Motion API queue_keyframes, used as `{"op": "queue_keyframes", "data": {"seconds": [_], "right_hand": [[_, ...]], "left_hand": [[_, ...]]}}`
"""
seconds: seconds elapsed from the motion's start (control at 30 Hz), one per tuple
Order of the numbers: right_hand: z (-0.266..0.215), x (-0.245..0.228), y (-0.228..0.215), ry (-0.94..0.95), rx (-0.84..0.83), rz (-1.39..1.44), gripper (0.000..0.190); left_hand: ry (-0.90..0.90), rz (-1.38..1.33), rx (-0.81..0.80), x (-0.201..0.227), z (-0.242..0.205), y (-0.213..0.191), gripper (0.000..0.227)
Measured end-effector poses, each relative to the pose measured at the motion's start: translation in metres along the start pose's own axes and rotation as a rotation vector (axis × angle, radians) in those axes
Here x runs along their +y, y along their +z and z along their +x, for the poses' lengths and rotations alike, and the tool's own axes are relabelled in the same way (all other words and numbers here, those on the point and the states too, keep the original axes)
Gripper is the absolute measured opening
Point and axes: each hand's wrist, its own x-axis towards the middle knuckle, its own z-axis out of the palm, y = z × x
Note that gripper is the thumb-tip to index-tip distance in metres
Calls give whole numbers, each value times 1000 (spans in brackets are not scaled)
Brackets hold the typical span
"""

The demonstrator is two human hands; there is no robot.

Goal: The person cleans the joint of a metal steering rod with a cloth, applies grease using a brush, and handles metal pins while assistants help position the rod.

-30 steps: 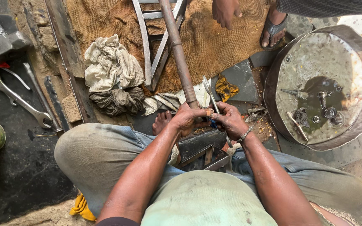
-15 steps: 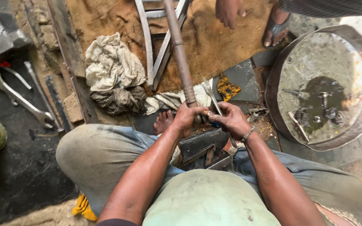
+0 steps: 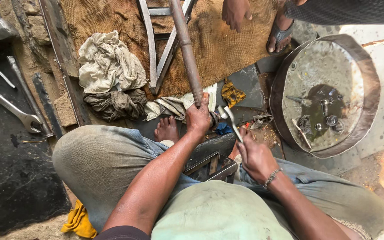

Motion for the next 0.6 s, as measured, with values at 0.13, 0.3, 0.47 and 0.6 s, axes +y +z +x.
{"op": "queue_keyframes", "data": {"seconds": [0.13, 0.3, 0.47, 0.6], "right_hand": [[-20, -13, -36, 142, 125, 126, 20], [-35, -2, -25, -223, 661, 461, 14], [-2, 11, 15, -10, 105, 49, 55], [-45, 27, -32, 136, 308, 356, 11]], "left_hand": [[19, 135, 50, -9, 4, 1, 70], [12, 175, 54, -16, 10, 6, 71], [201, 186, 120, -12, 21, 5, 64], [22, 223, 23, -33, 11, 10, 69]]}}
